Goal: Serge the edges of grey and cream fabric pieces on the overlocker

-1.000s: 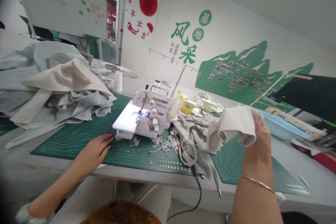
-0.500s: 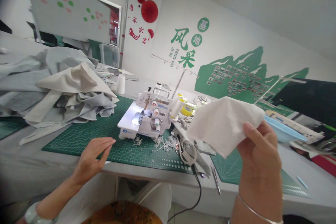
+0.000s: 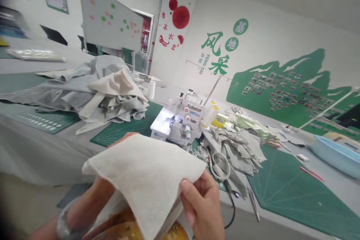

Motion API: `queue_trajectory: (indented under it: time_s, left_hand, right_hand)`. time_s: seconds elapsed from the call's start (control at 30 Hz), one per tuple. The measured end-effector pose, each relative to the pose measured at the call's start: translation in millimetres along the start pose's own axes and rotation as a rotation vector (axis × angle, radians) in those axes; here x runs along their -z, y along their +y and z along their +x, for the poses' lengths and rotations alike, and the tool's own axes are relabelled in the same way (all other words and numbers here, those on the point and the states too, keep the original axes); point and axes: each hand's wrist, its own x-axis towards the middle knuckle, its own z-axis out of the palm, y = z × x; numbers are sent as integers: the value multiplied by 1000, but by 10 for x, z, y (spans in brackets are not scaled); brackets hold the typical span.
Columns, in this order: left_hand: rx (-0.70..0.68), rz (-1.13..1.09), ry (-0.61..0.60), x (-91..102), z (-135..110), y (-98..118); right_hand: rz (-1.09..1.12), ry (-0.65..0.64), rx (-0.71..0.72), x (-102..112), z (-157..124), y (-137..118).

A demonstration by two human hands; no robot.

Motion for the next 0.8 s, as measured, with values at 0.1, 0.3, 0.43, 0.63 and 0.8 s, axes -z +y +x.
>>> queue_trajectory:
  time_s: [0.1,0.3,0.43,0.63,0.8]
  left_hand:
    - [118,-192,-100,223,58,200]
    - [248,-97,-374,-65,-300,-65]
    - [36,110,-518,-43,-523,-393]
    - [-72,16,-342,-28,-582,-306]
    - [161,-251,-146,-29,-219,-88]
  right_hand:
    - [224,66,-217,-40,44,96]
    - [514,28,-369,-285,110,271]
    - [634,74,-367,-421,203,256]
    - [732,97,-285,-600,364,199]
    - [784,1,-275,-604,388,196]
